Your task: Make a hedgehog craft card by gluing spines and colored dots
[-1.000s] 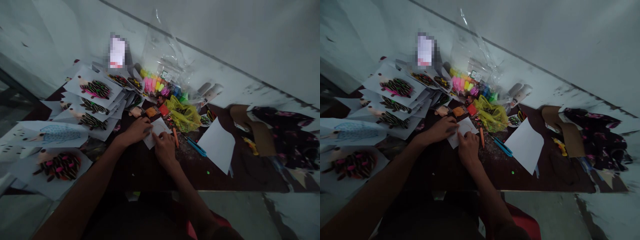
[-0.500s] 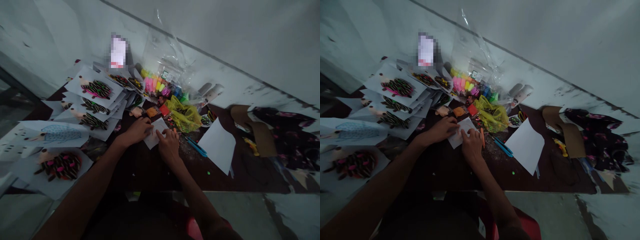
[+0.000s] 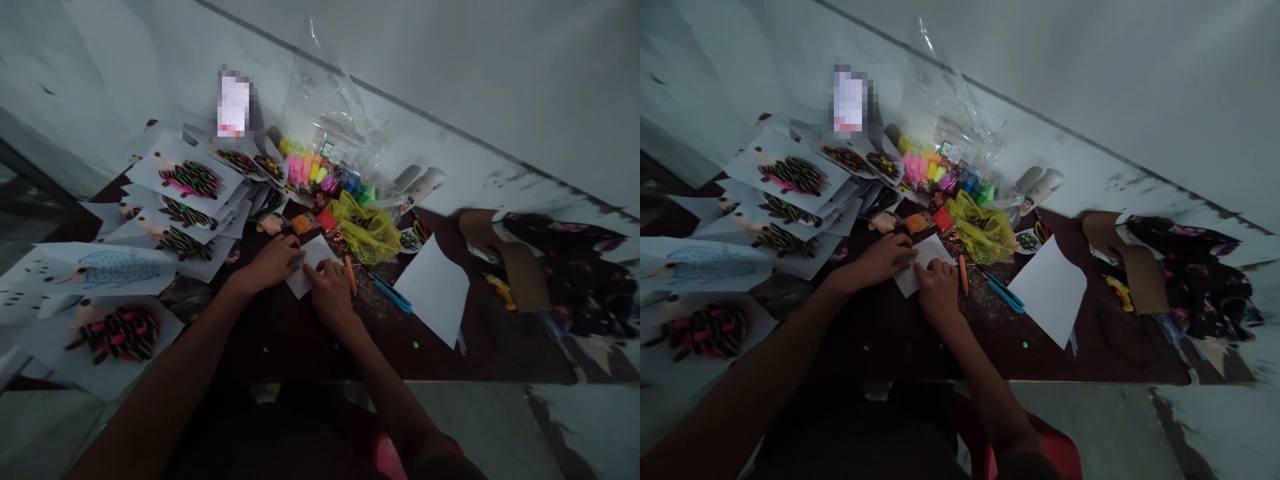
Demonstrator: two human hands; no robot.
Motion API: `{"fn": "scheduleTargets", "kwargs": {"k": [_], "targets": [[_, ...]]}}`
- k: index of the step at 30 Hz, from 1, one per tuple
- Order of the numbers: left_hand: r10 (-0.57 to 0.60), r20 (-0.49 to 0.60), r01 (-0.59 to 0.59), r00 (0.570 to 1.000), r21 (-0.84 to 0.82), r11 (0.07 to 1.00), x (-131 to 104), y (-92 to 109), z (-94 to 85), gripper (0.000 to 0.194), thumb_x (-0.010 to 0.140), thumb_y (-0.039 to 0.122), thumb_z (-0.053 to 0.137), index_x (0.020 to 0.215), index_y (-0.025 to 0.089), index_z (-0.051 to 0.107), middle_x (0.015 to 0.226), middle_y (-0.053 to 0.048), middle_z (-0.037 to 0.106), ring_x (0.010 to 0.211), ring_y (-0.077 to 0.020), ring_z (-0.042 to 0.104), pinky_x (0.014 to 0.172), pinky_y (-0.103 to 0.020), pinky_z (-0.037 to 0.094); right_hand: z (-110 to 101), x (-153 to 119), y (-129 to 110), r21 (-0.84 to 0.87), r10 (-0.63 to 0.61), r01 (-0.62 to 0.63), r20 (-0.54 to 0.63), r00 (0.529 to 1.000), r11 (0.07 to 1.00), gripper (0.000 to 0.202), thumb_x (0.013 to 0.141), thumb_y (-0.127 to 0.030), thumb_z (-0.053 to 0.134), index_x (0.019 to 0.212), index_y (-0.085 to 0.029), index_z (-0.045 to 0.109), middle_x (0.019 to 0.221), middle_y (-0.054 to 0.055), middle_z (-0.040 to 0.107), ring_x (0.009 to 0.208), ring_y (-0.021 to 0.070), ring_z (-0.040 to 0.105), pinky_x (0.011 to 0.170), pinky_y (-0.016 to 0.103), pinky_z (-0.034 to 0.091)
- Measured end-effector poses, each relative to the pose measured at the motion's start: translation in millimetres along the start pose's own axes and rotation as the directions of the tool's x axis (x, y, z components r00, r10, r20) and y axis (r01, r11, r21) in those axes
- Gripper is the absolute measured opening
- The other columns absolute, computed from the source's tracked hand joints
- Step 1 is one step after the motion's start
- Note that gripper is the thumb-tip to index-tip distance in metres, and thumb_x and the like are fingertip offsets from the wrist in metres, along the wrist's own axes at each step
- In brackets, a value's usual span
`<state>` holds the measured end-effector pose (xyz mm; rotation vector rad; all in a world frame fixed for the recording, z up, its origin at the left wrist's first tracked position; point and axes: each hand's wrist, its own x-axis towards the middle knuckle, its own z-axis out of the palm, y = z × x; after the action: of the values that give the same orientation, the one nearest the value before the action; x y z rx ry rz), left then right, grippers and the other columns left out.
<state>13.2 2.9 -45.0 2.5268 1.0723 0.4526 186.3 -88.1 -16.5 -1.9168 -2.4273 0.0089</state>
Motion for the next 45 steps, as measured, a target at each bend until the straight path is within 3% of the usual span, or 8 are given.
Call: {"fn": "scheduleTargets", "kwargs": {"k": [5, 18, 24, 30, 45], "targets": [[-0.01, 0.022, 0.01, 1.0, -0.014, 1.0, 0, 2, -2.5, 0.026, 0.091, 0.016, 0.06, 0.11, 0.02, 0.078, 0.121, -0.01, 0.065, 0.111, -0.0257, 0.059, 0.1, -0.042, 0.047, -2, -2, 5, 0.126, 0.063, -0.059, -0.023, 0.998, 0.99, 0.05, 0.092, -0.007, 0.051, 0.133, -0.028, 0.07, 0.112, 0.01, 0.064, 0.103, 0.0227, 0.055, 0.093, 0.037, 0.039], [0.004, 0.001, -0.004, 1.0, 0.0, 1.0, 0, -1, -0.2, 0.025, 0.092, 0.018, 0.059, 0.109, 0.021, 0.077, 0.12, -0.01, 0.064, 0.11, -0.0258, 0.058, 0.098, -0.041, 0.048, -5, 4, 2, 0.067, 0.013, -0.013, 0.001, 1.0, 0.998, 0.047, 0.095, -0.008, 0.049, 0.132, -0.03, 0.071, 0.114, 0.01, 0.064, 0.104, 0.0228, 0.053, 0.095, 0.038, 0.038], [0.003, 0.017, -0.003, 1.0, -0.02, 1.0, 0, 0, -1.2, 0.027, 0.092, 0.018, 0.058, 0.111, 0.021, 0.077, 0.12, -0.01, 0.064, 0.109, -0.026, 0.059, 0.099, -0.042, 0.046, -6, -7, 12, 0.104, 0.07, -0.06, -0.1, 0.992, 0.993, 0.05, 0.093, -0.003, 0.048, 0.128, -0.029, 0.073, 0.111, 0.008, 0.064, 0.106, 0.0218, 0.055, 0.109, 0.046, 0.033], [0.007, 0.02, -0.006, 1.0, -0.025, 1.0, 0, -2, -1.6, 0.03, 0.092, 0.017, 0.059, 0.117, 0.019, 0.075, 0.121, -0.011, 0.065, 0.111, -0.0257, 0.059, 0.101, -0.041, 0.045, -3, -15, 7, 0.018, 0.007, -0.006, -0.033, 0.999, 1.0, 0.047, 0.096, -0.008, 0.052, 0.132, -0.031, 0.071, 0.115, 0.009, 0.063, 0.1, 0.0217, 0.054, 0.093, 0.037, 0.038], [0.013, -0.002, -0.013, 1.0, -0.027, 1.0, 0, -2, -0.5, 0.029, 0.092, 0.018, 0.058, 0.114, 0.021, 0.076, 0.118, -0.01, 0.066, 0.111, -0.0254, 0.059, 0.101, -0.041, 0.046, -6, -23, 4, -0.072, -0.044, 0.042, -0.02, 0.999, 0.997, 0.036, 0.1, -0.015, 0.05, 0.129, -0.025, 0.07, 0.114, 0.011, 0.064, 0.1, 0.0231, 0.051, 0.092, 0.037, 0.035]]}}
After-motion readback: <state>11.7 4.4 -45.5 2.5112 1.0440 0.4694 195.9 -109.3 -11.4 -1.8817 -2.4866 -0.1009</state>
